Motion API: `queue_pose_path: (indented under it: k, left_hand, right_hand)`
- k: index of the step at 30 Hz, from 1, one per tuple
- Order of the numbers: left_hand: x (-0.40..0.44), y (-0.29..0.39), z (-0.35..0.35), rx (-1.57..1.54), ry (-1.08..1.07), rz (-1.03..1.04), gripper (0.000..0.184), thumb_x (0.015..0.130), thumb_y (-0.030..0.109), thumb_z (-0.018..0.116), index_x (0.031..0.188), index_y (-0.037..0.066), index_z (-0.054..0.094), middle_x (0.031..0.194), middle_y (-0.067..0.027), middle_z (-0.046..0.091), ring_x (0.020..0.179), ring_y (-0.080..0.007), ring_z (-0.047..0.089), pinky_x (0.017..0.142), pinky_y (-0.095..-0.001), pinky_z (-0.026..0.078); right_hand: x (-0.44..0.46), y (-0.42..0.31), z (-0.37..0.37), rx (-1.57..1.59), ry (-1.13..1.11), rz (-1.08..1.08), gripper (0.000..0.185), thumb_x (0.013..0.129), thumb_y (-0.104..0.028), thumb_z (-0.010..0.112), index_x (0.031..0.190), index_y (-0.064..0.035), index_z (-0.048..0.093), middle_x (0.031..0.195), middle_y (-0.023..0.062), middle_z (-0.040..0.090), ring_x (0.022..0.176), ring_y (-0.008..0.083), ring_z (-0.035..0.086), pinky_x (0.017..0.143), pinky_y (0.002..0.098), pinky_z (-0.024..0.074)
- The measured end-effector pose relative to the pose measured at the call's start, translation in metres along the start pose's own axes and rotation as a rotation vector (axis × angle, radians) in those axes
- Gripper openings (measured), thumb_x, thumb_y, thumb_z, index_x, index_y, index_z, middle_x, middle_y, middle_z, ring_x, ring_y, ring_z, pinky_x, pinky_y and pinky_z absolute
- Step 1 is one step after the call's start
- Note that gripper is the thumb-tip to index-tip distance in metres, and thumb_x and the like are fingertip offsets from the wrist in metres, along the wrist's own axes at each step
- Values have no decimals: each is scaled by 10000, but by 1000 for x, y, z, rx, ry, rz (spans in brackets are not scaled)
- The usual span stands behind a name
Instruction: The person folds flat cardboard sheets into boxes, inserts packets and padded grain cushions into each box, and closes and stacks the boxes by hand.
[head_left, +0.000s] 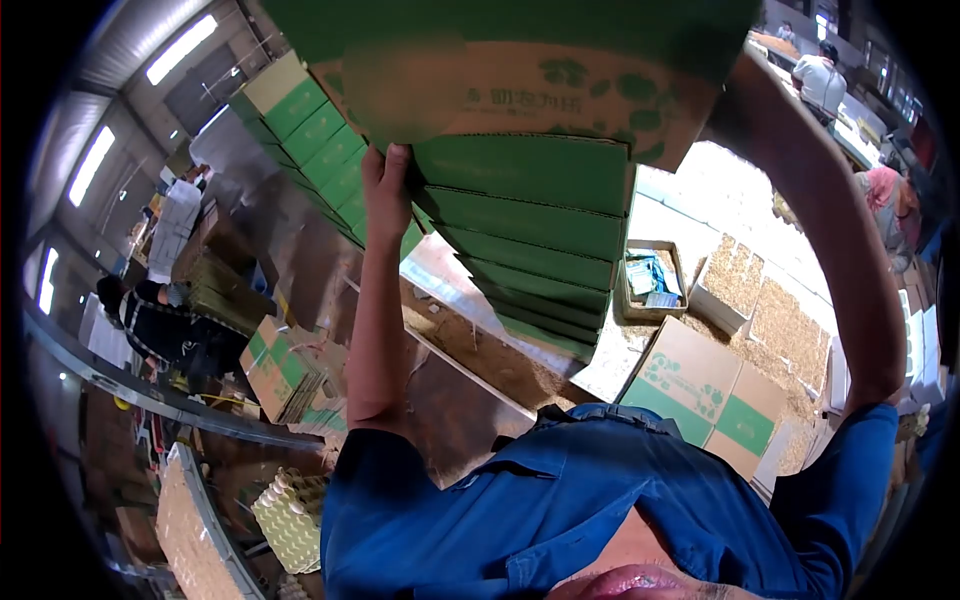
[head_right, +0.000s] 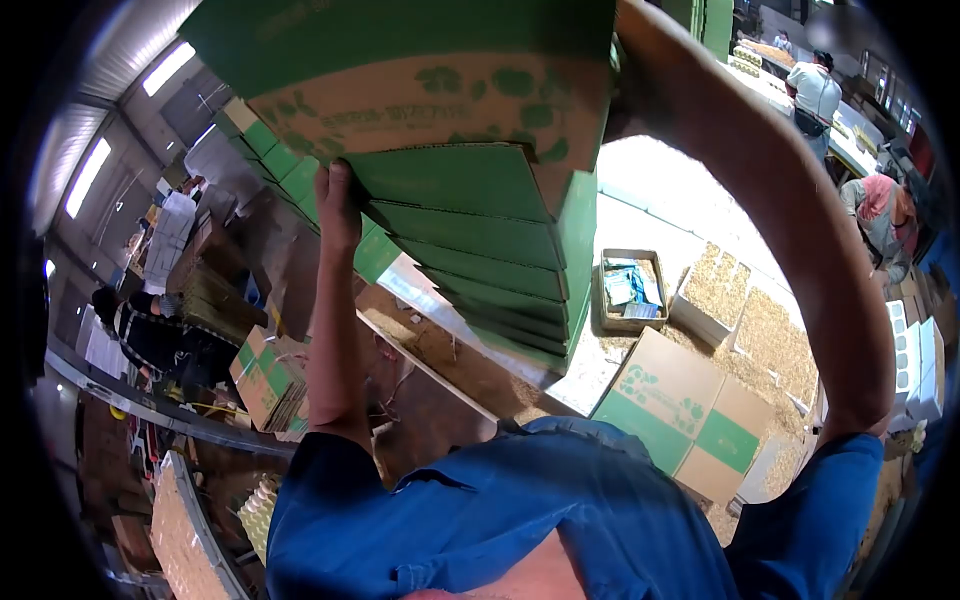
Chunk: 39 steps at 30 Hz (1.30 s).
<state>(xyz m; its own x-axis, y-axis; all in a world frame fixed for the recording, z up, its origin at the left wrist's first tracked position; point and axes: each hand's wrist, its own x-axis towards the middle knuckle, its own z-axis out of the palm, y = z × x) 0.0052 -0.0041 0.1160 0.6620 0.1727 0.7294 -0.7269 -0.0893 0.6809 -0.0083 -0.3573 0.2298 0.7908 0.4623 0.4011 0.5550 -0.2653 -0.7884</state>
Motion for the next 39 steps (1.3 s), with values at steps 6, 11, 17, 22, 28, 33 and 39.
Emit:
queue_pose_path:
  k: [6, 11, 17, 22, 28, 33, 39]
  left_hand:
    - [-1, 9, 11, 56, 5, -32, 435, 981, 400, 548, 1100, -16, 588, 956, -47, 638, 870, -129, 587, 771, -277, 473]
    - [1, 9, 31, 117, 54, -55, 439, 979, 385, 558, 1156, -16, 574, 1006, -64, 642, 933, -147, 592, 826, -292, 477]
    - [0, 8, 33, -14, 68, -25, 589, 967, 322, 598, 1408, -19, 406, 1283, -136, 564, 1171, -198, 535, 1000, -339, 429]
    - [-10, -13, 39, -22, -1, -140, 581, 958, 214, 620, 1428, -28, 380, 1370, -137, 516, 1224, -209, 510, 1046, -332, 389]
    - [-58, -36, 46, 31, 76, -157, 618, 966, 140, 589, 1490, -9, 297, 1482, -155, 411, 1340, -244, 420, 1096, -358, 345]
    - [-212, -120, 27, 274, 586, -418, 345, 958, 217, 604, 1190, -30, 538, 1154, -126, 577, 1032, -202, 535, 923, -332, 435]
    - [-400, -215, 94, -1019, 378, -1760, 947, 861, 689, 538, 1502, 45, 272, 1381, -210, 478, 1235, -428, 490, 1077, -517, 384]
  right_hand:
    - [-3, -1, 1, 50, -19, 74, 544, 964, -366, 499, 1380, -20, 442, 1092, 287, 643, 732, 284, 723, 634, 363, 628]
    - [13, -17, -16, -125, -69, 326, 561, 965, -366, 489, 1407, -28, 421, 1101, 300, 636, 717, 284, 728, 616, 363, 635]
    - [26, -4, -8, -731, 296, -603, 357, 966, -279, 478, 1133, 10, 608, 996, 212, 648, 859, 313, 637, 787, 407, 509]
    - [44, 41, -15, -275, 101, -310, 463, 944, -371, 517, 1072, 61, 625, 974, 151, 568, 920, 232, 538, 842, 370, 442]
    - [38, 56, -62, 57, -127, -184, 447, 860, -347, 618, 1177, -32, 638, 1255, 108, 534, 1177, 211, 514, 1008, 302, 378]
    - [5, 34, -55, -259, -104, -168, 965, 630, -523, 850, 1355, 2, 490, 1336, 144, 537, 1251, 257, 504, 1060, 362, 385]
    - [12, 30, 18, -115, 1, -316, 604, 677, -158, 885, 1183, 5, 600, 1079, 91, 669, 1029, 188, 623, 902, 324, 479]
